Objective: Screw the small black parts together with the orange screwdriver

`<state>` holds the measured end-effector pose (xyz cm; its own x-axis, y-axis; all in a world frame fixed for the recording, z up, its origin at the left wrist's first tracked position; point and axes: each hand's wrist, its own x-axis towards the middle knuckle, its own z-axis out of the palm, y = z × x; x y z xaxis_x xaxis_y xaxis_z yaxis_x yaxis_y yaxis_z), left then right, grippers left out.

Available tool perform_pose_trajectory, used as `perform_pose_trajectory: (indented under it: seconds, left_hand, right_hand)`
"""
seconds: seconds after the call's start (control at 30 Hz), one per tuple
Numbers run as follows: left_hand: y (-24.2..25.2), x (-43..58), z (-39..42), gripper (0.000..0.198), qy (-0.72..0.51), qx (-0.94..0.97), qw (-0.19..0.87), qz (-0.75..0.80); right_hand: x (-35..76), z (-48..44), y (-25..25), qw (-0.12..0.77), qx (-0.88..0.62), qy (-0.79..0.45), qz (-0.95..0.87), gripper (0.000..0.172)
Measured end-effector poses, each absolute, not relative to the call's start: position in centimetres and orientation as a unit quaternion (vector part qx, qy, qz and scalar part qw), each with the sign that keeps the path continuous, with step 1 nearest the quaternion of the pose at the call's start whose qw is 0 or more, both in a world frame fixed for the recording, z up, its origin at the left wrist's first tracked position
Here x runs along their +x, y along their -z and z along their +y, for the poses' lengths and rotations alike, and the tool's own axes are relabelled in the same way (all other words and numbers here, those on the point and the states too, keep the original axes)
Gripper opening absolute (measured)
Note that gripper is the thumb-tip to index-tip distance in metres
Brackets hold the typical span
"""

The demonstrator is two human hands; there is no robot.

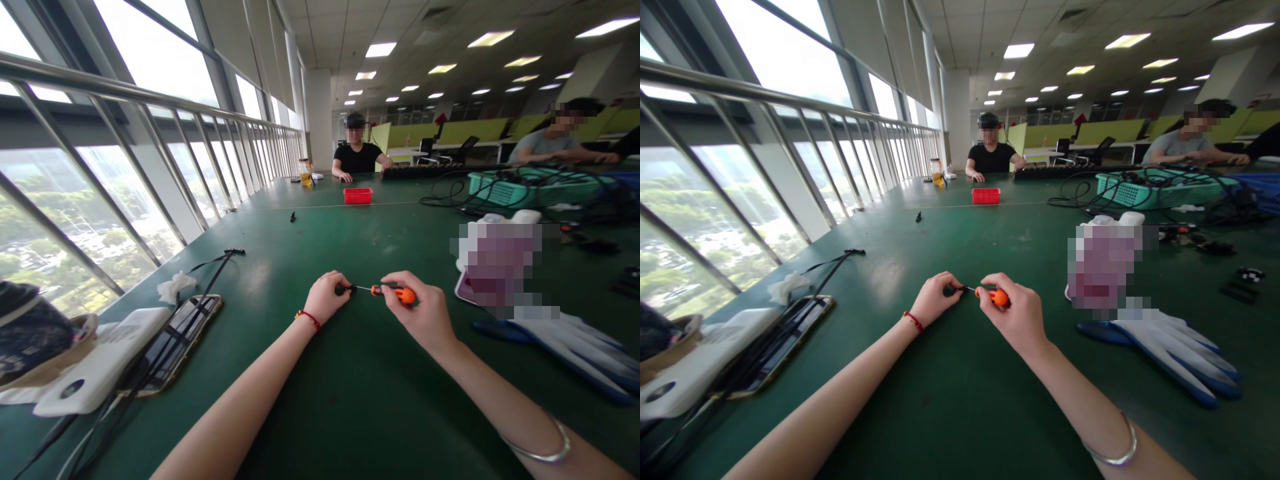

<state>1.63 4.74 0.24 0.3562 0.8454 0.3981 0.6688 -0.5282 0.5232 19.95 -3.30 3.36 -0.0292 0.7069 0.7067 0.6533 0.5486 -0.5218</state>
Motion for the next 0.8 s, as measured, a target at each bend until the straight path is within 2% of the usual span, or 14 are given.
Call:
perform_pose_trajectory:
  seconds: [0.13,0.3,0.4,0.53,0.73,0.8]
  left_hand:
    - [-0.24,1.64,4.75,0.003,-0.322,0.812,0.138,0.467]
    - [-0.29,1.66,4.78,0.003,-0.324,0.812,0.139,0.466]
    - [-0.31,1.69,4.77,0.003,-0.322,0.812,0.140,0.467]
    - [-0.29,1.71,4.77,0.003,-0.321,0.812,0.140,0.467]
    - [-0.15,1.67,4.89,0.002,-0.324,0.812,0.143,0.464]
    - [-0.11,1.67,4.92,0.002,-0.324,0.812,0.142,0.465]
  right_hand:
    - [19.77,-3.27,-3.15,0.523,-0.472,-0.035,-0.709,0.025]
    - [19.56,-3.24,-3.05,0.485,-0.526,-0.095,-0.692,0.018]
    - [19.56,-3.28,-2.98,0.503,-0.516,-0.089,-0.688,0.015]
    - [19.55,-3.24,-2.95,0.527,-0.509,-0.065,-0.677,0.034]
    - [19.41,-3.28,-2.96,0.502,-0.532,-0.120,-0.672,0.017]
    - [19.39,-3.25,-2.88,0.525,-0.514,-0.091,-0.672,0.024]
